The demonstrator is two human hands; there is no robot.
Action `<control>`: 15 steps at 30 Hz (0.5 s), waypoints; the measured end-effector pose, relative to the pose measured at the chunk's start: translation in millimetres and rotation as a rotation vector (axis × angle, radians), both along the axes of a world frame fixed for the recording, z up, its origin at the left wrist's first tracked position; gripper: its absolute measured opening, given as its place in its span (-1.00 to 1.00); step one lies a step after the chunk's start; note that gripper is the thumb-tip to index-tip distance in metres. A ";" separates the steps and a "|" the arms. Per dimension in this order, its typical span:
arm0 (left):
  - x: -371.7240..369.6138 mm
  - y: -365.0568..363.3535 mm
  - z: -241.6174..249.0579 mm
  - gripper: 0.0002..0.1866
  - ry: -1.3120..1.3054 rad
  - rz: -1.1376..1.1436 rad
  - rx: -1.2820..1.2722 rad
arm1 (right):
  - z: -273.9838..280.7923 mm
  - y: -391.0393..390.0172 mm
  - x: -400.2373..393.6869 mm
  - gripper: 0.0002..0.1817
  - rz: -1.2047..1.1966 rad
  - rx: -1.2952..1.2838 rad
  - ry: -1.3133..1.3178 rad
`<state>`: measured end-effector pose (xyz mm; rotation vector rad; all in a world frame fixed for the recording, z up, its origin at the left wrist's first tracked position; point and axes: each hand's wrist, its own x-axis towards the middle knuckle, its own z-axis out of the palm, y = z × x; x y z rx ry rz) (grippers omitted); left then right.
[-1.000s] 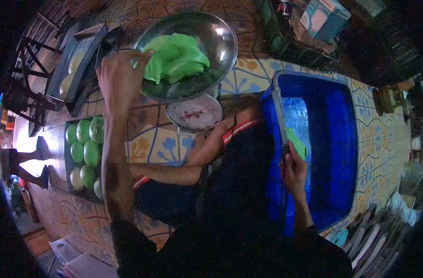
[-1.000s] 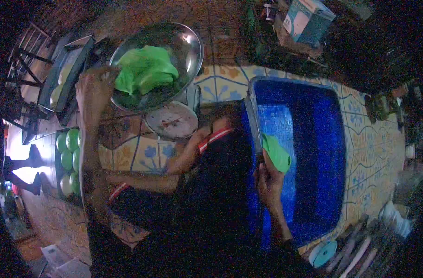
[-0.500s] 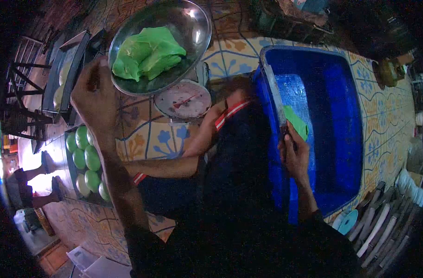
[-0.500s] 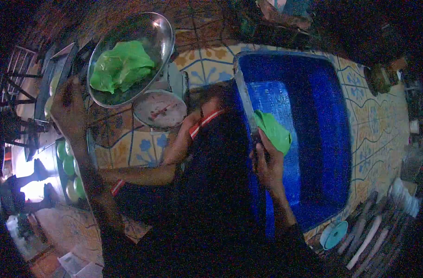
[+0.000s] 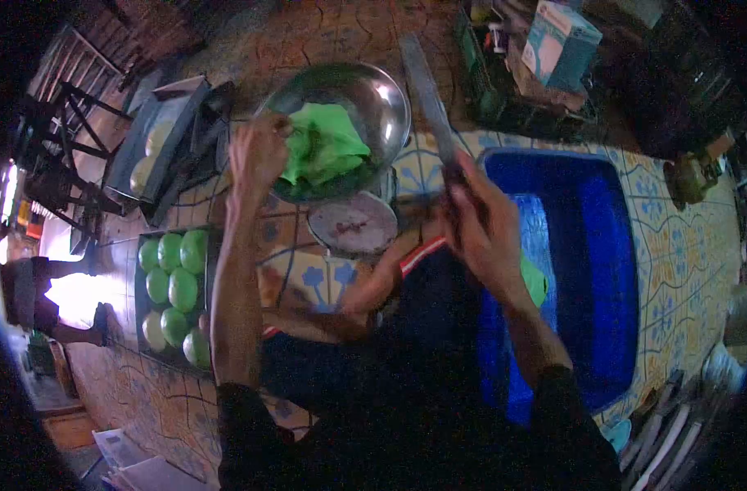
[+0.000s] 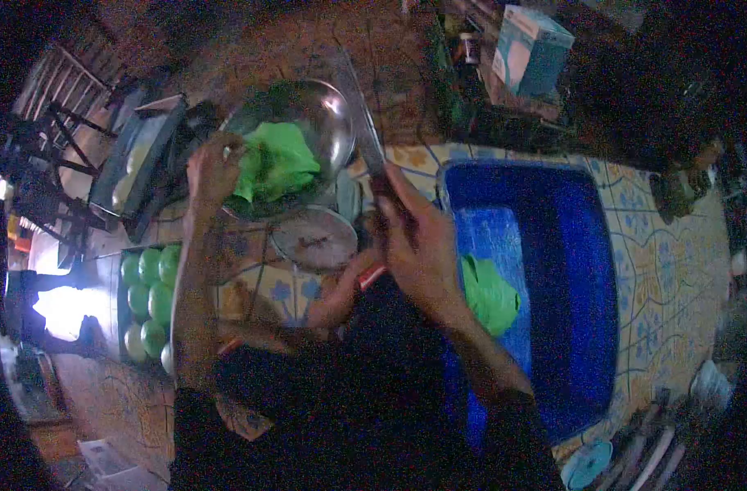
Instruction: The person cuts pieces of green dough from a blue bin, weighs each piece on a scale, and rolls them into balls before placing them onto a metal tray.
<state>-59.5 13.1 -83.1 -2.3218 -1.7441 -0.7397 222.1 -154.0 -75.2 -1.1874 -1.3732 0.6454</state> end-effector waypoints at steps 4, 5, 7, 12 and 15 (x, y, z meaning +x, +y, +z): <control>17.9 -16.1 26.3 -0.67 -0.220 0.054 0.000 | 33.0 108.2 -63.9 -0.63 0.011 -0.061 0.054; 12.7 -10.2 10.5 -0.75 -0.124 -0.025 0.130 | 29.0 123.8 -73.6 -0.63 0.019 -0.032 0.057; 4.8 -11.7 0.3 -0.76 -0.021 -0.094 0.277 | -2.8 157.0 -95.7 -0.59 0.059 0.005 -0.107; 22.7 -24.8 47.3 -0.85 -0.318 -0.045 0.126 | -16.8 91.6 -136.5 -0.71 0.084 0.093 -0.168; 22.3 -28.5 71.6 -0.79 -0.352 0.058 0.116 | -33.6 10.0 -140.5 -0.67 0.313 -0.210 -0.056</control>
